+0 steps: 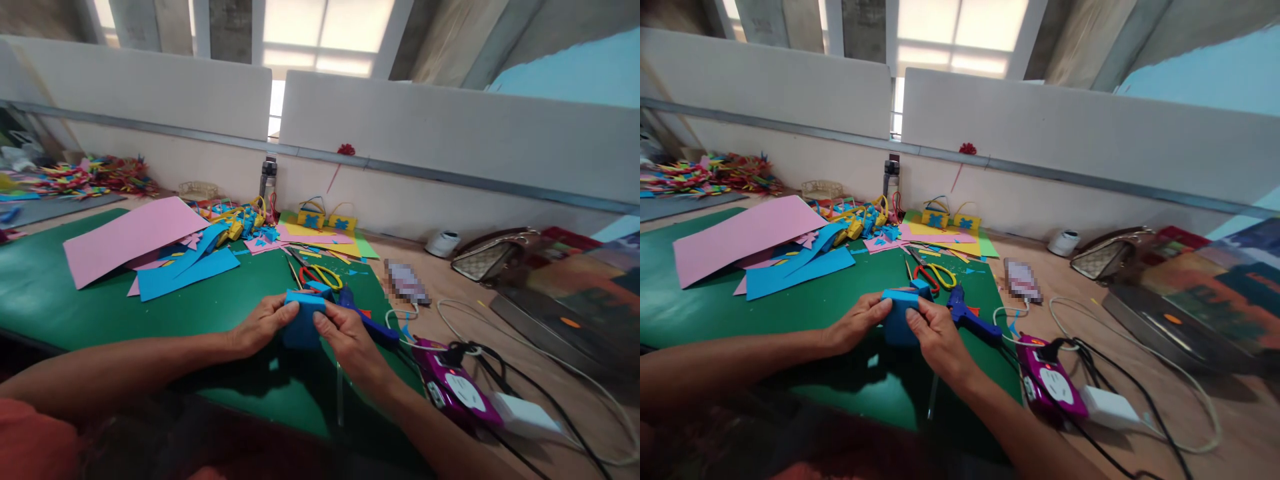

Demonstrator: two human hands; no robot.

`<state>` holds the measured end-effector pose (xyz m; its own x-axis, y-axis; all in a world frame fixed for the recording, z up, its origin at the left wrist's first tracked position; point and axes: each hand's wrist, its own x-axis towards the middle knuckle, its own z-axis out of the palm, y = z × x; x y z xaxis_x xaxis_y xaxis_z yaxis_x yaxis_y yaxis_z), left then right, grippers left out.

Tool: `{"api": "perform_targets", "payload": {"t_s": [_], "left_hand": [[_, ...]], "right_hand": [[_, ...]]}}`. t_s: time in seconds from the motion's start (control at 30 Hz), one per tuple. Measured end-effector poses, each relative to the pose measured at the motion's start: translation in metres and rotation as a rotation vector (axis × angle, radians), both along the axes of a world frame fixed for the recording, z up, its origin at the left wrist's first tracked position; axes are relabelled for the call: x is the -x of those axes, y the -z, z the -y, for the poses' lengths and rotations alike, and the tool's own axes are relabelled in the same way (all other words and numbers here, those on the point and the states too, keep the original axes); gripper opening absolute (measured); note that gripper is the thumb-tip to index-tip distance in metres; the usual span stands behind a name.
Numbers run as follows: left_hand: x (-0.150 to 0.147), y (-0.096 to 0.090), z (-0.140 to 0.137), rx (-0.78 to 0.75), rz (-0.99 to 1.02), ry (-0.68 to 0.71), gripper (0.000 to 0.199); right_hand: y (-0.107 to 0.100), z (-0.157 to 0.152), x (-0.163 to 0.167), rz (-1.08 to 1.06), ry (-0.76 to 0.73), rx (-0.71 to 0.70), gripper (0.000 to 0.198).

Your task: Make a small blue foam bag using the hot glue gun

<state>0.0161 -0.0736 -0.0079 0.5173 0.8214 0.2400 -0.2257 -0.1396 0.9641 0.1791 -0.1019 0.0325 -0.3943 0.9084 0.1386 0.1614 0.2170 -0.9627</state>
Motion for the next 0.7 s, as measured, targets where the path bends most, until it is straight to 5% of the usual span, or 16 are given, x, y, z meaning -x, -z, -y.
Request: {"api": "perform_targets", "payload": {"t_s": [0.17,0.33,0.43,0.57,0.7], "left_hand": [[-0.005,0.003,-0.007,0.244,0.167,-0.074,0.052],[-0.007,0.002,-0.011,0.323,0.153,-0.085,0.059],[0.003,-0.002,-0.013,0.050,0.010,-0.166,0.071],[0.020,-0.009,-0.021,-0.696,-0.329,-0.137,0.112],[0.024,-0.007,-0.027,-1.105,-0.554,-0.072,0.099]], "right_hand": [[0.007,-0.006,-0.001,0.142,0.009,-0.021,0.013],[0.015,-0.009,0.002,0.217,0.116,0.015,0.028],[0.014,-0.010,0.001,0.163,0.146,0.054,0.026],[0.009,-0.012,-0.003,0.039,0.191,0.143,0.019],[0.007,-0.012,-0.003,-0.041,0.186,0.222,0.011]]}}
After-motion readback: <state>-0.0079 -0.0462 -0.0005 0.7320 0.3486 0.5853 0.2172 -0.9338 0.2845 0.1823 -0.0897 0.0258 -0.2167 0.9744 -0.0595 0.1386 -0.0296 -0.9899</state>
